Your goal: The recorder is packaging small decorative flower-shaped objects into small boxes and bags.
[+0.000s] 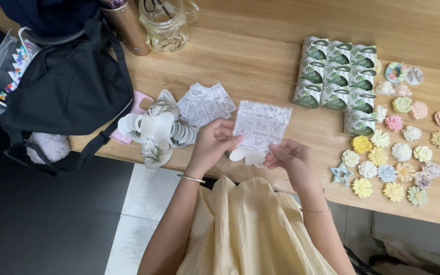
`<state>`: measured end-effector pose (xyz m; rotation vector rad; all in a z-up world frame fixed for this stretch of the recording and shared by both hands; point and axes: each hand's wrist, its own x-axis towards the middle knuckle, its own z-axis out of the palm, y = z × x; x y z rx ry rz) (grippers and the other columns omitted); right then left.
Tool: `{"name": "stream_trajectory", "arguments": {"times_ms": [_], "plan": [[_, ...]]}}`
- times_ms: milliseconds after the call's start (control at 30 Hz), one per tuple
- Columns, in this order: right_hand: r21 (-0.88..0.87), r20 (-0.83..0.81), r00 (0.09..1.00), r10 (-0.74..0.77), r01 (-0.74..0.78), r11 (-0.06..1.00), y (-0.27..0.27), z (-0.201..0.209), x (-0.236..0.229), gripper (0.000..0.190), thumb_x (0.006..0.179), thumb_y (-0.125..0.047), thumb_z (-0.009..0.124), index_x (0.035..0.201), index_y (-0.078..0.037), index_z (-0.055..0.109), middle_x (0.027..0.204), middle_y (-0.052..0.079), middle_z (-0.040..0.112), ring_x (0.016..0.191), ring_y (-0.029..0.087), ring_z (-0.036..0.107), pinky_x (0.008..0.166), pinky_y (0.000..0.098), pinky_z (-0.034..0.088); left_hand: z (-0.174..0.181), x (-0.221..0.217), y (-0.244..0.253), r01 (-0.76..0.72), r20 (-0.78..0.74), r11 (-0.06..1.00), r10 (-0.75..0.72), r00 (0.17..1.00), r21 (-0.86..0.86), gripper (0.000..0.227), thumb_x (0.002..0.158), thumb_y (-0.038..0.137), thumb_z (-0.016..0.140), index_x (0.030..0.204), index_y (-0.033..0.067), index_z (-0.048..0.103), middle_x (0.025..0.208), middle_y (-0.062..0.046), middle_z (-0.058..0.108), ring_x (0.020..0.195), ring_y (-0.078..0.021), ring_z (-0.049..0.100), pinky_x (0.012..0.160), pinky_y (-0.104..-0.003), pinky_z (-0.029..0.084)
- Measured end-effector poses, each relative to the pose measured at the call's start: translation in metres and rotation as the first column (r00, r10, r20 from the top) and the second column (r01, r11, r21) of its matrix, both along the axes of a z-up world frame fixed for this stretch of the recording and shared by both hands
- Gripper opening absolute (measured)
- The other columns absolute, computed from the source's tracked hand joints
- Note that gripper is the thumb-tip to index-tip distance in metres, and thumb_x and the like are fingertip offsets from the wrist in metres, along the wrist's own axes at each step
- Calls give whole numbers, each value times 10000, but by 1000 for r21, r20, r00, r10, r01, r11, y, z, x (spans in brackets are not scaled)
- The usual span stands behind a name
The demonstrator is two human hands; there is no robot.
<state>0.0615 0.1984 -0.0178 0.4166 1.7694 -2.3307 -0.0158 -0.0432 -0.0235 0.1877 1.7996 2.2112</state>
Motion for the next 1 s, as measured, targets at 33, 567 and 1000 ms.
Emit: {"name": "stream_trajectory", "arguments": {"times_ms": [33,567,1000], "plan": [[0,-1,1000,2,-2,1000,2,0,1,230,990,-112,669,1032,113,650,838,162,734,705,229,726,655,344,613,4,3,3,-2,-1,1000,2,1000,0,356,869,21,814,1158,-81,632,927,-131,764,782,-124,720,677,-252,588],[223,43,955,-292,276,935,16,-13,16,290,1013,-96,543,1260,39,611,922,166,737,739,224,720,672,325,595,-127,-97,-20,-265,-291,313,-39,956,-912,365,901,62,697,1257,17,633,1276,-317,614,1258,-457,579,1064,-530,491],[397,43,984,-172,142,907,14,-25,20,266,1007,-92,538,1235,-1,641,923,150,765,784,209,744,699,324,598,-141,-95,15,41,48,-38,-199,979,-998,892,933,733,399,1644,397,-22,1712,-79,-221,1534,-447,-229,1118,-798,-78]]}}
